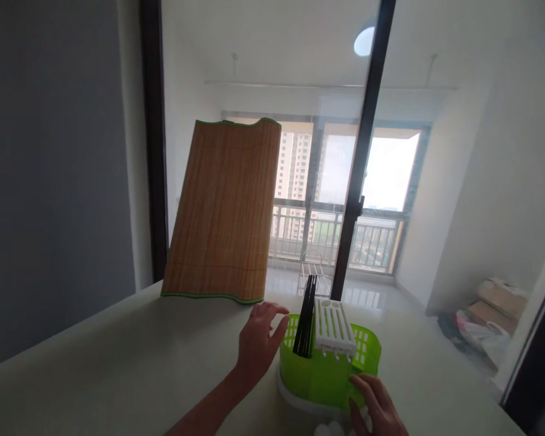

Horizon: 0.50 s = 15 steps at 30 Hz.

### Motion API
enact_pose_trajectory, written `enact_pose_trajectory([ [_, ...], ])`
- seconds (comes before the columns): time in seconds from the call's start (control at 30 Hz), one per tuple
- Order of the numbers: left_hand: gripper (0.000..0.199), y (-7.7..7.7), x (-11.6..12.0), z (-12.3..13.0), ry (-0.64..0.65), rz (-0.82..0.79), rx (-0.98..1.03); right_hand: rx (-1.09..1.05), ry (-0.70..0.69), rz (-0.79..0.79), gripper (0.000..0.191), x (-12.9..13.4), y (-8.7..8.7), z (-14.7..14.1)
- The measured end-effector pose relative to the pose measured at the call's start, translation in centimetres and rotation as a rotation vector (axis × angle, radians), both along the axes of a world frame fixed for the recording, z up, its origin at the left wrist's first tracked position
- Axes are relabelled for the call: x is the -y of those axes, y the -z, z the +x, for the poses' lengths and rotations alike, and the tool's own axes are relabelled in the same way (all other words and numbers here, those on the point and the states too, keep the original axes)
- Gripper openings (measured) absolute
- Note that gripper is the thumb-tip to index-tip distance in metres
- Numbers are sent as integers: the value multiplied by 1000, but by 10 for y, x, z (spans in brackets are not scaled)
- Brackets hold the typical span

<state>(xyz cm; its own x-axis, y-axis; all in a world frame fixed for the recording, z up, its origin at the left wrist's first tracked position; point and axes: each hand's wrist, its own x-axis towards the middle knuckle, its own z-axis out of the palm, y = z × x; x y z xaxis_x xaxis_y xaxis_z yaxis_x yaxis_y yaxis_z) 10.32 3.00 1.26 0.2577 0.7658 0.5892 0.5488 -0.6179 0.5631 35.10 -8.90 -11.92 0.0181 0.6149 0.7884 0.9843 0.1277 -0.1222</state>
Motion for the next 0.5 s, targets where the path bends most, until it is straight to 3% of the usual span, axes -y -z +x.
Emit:
enact_pose_trajectory([
  [0.1,24,33,37,-5,75,-145,-127,-90,36,-44,35,5,-6,-4],
  [0.23,25,74,63,16,240,-421,-389,-169,35,-71,35,6,-3,-10],
  [0.37,22,87,62,37,297,-532,-624,-227,42,-54,33,1,9,-10],
  [0.5,23,90,51,29,271,-531,-664,-209,57,-19,32,-6,20,-9],
])
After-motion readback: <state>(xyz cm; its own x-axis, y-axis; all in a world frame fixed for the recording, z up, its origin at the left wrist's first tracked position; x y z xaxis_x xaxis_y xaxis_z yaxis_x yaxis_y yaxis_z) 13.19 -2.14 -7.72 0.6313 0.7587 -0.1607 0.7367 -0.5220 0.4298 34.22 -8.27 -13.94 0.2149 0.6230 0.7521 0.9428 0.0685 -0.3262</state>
